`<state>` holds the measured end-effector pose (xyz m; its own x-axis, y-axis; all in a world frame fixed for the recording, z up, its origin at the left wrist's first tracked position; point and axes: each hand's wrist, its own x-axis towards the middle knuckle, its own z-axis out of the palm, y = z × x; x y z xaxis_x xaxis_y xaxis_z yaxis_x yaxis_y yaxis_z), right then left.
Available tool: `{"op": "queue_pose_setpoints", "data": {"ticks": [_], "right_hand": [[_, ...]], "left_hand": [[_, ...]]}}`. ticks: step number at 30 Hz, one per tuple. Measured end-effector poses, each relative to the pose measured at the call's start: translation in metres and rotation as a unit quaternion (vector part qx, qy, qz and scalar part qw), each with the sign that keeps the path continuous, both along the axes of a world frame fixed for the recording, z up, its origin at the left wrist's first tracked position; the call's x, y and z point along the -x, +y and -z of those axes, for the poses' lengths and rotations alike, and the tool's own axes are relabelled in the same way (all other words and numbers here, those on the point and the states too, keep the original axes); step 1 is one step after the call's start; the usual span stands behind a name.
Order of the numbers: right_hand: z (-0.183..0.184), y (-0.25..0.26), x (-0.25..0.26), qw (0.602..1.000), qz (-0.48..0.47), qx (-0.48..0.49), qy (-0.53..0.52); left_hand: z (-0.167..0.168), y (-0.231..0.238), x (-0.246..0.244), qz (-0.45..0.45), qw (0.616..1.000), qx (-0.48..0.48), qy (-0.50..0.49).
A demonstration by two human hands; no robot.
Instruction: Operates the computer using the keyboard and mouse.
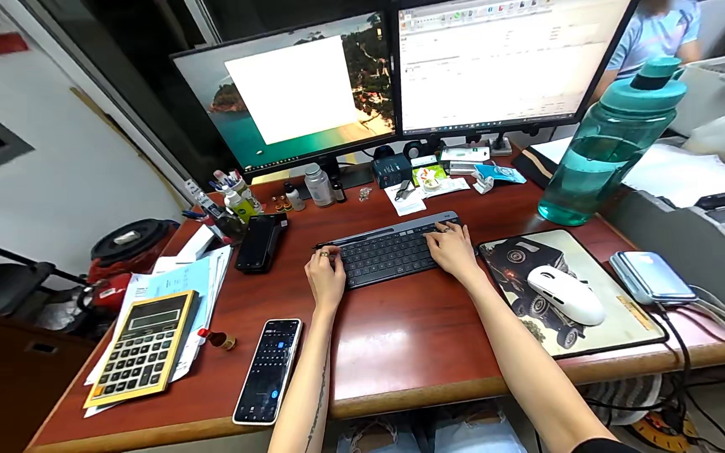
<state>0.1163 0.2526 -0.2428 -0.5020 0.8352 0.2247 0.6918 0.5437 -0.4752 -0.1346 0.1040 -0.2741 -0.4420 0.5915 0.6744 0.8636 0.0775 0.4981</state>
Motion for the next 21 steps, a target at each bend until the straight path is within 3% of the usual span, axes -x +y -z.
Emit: {"op": "queue_pose_setpoints", "data": {"ticks": [21], "right_hand": [[0.0035, -0.0004, 0.0022, 0.999, -0.001, -0.034, 0.013]], "left_hand": [[-0.0038, -0.0022, -0.0003, -0.001, 1.0, 0.008, -0.016]]}}
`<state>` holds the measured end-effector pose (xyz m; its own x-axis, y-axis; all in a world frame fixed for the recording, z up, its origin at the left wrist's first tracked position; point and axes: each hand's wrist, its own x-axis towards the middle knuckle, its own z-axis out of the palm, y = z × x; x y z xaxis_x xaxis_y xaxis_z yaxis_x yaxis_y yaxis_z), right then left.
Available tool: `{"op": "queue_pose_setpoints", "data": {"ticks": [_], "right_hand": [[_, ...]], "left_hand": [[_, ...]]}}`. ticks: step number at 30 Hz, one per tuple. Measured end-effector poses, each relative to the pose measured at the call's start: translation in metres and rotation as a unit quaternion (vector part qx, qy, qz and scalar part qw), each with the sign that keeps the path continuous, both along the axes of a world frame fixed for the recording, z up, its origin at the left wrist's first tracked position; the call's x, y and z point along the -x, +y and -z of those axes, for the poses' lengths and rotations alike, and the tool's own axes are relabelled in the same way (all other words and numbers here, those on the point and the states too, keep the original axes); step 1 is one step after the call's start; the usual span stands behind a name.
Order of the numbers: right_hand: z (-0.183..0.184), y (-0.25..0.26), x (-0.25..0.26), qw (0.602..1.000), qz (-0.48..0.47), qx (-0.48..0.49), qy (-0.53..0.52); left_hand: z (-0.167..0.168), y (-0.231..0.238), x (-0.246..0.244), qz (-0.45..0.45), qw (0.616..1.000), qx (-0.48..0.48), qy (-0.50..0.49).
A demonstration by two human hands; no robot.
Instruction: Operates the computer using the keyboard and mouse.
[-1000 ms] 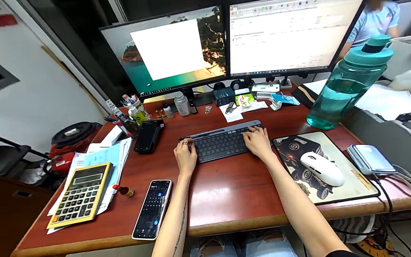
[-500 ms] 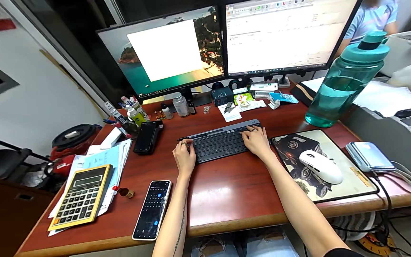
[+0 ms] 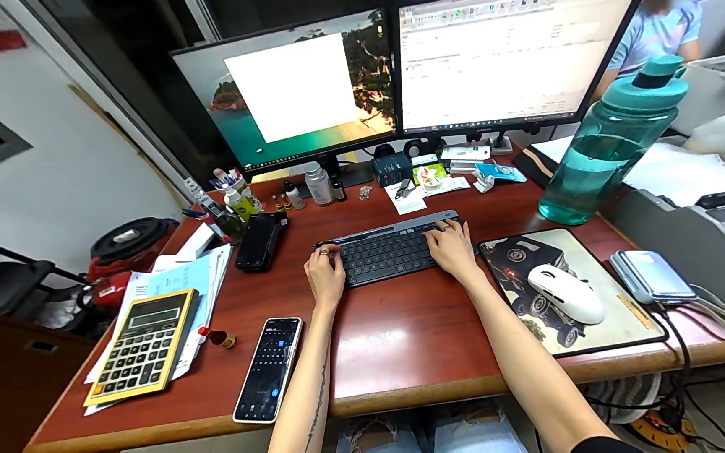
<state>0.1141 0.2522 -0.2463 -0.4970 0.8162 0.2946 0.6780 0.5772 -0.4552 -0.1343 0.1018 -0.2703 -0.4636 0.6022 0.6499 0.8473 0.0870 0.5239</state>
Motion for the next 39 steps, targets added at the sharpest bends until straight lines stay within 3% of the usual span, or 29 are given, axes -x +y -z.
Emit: {"op": "queue_pose_setpoints", "data": {"ticks": [23, 29, 33, 35, 39], "right_hand": [[-0.007, -0.017, 0.0, 0.998, -0.009, -0.051, 0.024], [-0.002, -0.006, 0.002, 0.998, -0.012, -0.05, 0.02], [-0.001, -0.006, 0.004, 0.999, -0.003, -0.044, 0.011], [-0.002, -0.006, 0.004, 0.999, 0.008, -0.039, 0.009], [-0.008, -0.01, 0.0, 1.0, 0.023, -0.02, 0.001]], "left_hand": [[-0.001, 0.0, -0.001, -0.018, 1.0, 0.003, -0.003], [-0.011, -0.014, -0.008, -0.024, 0.999, -0.009, 0.026], [-0.024, -0.046, -0.037, -0.033, 0.998, -0.059, 0.011], [-0.027, -0.072, -0.053, -0.049, 0.998, -0.031, 0.005], [-0.039, -0.145, -0.064, -0.129, 0.975, 0.17, -0.055]]}}
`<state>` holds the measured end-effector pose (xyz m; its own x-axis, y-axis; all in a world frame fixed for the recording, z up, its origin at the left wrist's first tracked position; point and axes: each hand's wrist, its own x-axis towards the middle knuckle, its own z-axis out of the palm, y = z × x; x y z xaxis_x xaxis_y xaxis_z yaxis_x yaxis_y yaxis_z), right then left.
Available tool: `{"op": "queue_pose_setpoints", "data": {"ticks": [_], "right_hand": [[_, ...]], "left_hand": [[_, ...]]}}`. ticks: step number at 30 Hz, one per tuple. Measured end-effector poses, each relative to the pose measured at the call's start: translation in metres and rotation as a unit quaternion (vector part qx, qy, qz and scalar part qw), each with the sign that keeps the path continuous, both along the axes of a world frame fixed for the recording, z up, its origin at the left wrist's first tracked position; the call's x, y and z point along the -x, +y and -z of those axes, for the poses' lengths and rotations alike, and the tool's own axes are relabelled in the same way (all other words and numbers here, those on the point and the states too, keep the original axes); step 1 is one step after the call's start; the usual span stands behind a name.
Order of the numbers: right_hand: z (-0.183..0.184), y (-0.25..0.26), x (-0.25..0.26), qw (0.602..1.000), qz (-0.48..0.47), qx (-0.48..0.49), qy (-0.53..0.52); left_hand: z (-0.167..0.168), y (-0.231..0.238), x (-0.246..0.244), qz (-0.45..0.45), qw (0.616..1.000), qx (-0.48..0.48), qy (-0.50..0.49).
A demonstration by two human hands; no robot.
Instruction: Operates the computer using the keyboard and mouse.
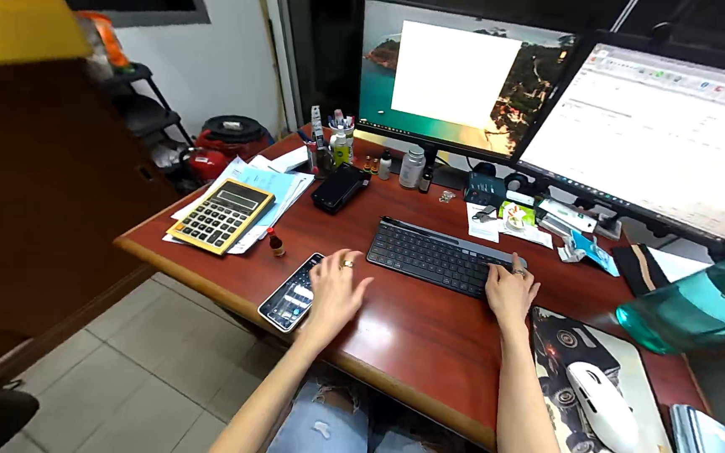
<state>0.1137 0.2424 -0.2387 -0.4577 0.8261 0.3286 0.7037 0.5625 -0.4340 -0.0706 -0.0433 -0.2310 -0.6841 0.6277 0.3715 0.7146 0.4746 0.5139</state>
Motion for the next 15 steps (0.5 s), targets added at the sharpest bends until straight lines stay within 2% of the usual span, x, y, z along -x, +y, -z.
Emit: {"op": "queue_pose_setpoints", "data": {"ticks": [4, 7, 11, 15], "right_hand": [[-0.001, 0.0, -0.003, 0.997, 0.005, -0.044, 0.062], [0.002, -0.001, -0.002, 0.998, -0.008, -0.032, 0.048], [0.012, 0.001, -0.005, 1.0, -0.009, 0.004, -0.002], [0.009, 0.002, -0.003, 0.999, 0.0, -0.034, 0.041]], "left_hand": [[-0.001, -0.05, 0.019, -0.089, 0.983, 0.127, -0.102], [-0.002, -0.063, 0.031, -0.118, 0.964, 0.181, -0.154], [-0.001, -0.065, 0.033, -0.11, 0.961, 0.187, -0.171], [-0.003, -0.063, 0.034, -0.115, 0.962, 0.171, -0.178]]}}
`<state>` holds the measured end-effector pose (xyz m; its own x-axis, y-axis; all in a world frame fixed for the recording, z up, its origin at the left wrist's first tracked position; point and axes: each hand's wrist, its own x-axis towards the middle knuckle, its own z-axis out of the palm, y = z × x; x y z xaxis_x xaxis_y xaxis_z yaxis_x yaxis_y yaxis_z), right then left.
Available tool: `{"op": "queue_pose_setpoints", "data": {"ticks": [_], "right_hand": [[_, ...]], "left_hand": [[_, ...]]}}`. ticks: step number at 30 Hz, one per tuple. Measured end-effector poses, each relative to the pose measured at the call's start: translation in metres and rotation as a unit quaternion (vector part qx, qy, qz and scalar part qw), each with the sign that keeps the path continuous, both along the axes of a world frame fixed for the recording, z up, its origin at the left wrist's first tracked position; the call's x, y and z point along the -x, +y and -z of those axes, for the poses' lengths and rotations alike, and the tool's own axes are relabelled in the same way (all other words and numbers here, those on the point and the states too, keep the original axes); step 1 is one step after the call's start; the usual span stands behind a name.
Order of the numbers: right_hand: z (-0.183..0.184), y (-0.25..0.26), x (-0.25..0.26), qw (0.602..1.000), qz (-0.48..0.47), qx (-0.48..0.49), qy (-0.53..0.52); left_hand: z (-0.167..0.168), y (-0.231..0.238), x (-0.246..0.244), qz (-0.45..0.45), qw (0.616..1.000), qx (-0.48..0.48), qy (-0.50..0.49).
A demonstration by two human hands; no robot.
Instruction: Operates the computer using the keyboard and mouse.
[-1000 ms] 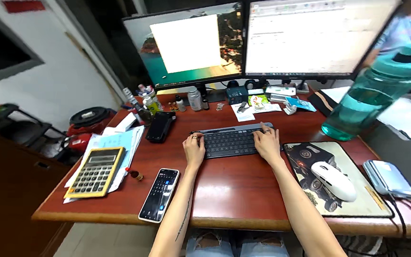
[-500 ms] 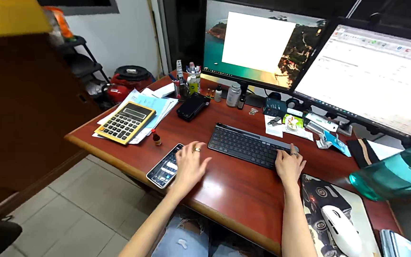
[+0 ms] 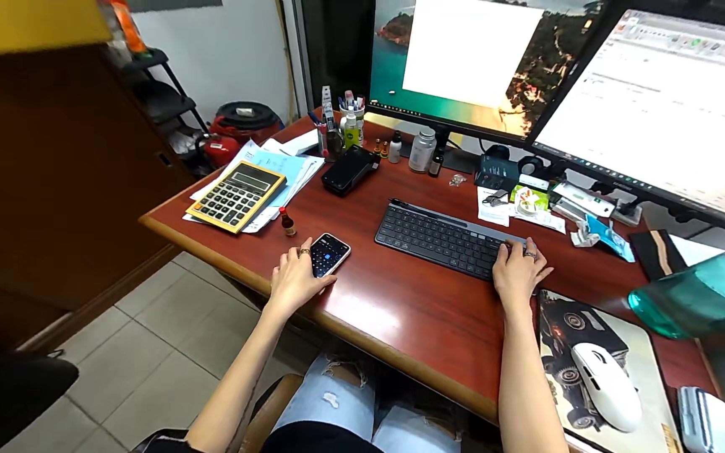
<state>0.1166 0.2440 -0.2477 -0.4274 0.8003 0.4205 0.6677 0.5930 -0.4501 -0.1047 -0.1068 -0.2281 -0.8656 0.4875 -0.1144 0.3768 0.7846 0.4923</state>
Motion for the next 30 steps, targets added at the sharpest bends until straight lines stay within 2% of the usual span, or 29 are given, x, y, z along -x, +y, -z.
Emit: {"op": "queue_pose_setpoints", "data": {"ticks": [5, 8, 11, 16, 19, 22, 24, 26, 28, 30], "right_hand": [[-0.008, -0.021, 0.02, 0.992, -0.116, -0.052, -0.003], [-0.021, -0.038, 0.059, 0.978, -0.199, -0.047, -0.051], [-0.029, -0.037, 0.118, 0.96, -0.256, -0.039, -0.105], [-0.032, -0.035, 0.19, 0.945, -0.272, -0.015, -0.182], [-0.034, -0.036, 0.212, 0.939, -0.268, 0.008, -0.214], [-0.04, -0.042, 0.22, 0.945, -0.268, 0.011, -0.19], [-0.044, -0.043, 0.224, 0.946, -0.269, 0.015, -0.181], [-0.048, -0.046, 0.23, 0.946, -0.273, 0.027, -0.172], [-0.052, -0.057, 0.233, 0.954, -0.273, 0.041, -0.12], [-0.074, -0.081, 0.223, 0.959, -0.266, 0.084, -0.059]], "left_hand": [[-0.003, 0.002, -0.001, -0.034, 0.999, -0.011, 0.001], [-0.003, 0.005, -0.001, -0.044, 0.999, -0.012, 0.017], [-0.003, 0.011, 0.007, -0.052, 0.998, -0.014, 0.033], [0.001, 0.027, 0.027, -0.05, 0.997, -0.017, 0.057], [0.019, 0.035, 0.026, -0.027, 0.989, -0.019, 0.142], [0.044, 0.045, 0.004, 0.061, 0.96, -0.049, 0.27], [0.056, 0.053, -0.007, 0.147, 0.905, -0.126, 0.378], [0.057, 0.057, -0.012, 0.187, 0.842, -0.178, 0.473], [0.055, 0.057, -0.015, 0.196, 0.807, -0.207, 0.517], [0.055, 0.057, -0.016, 0.211, 0.801, -0.226, 0.513]]}}
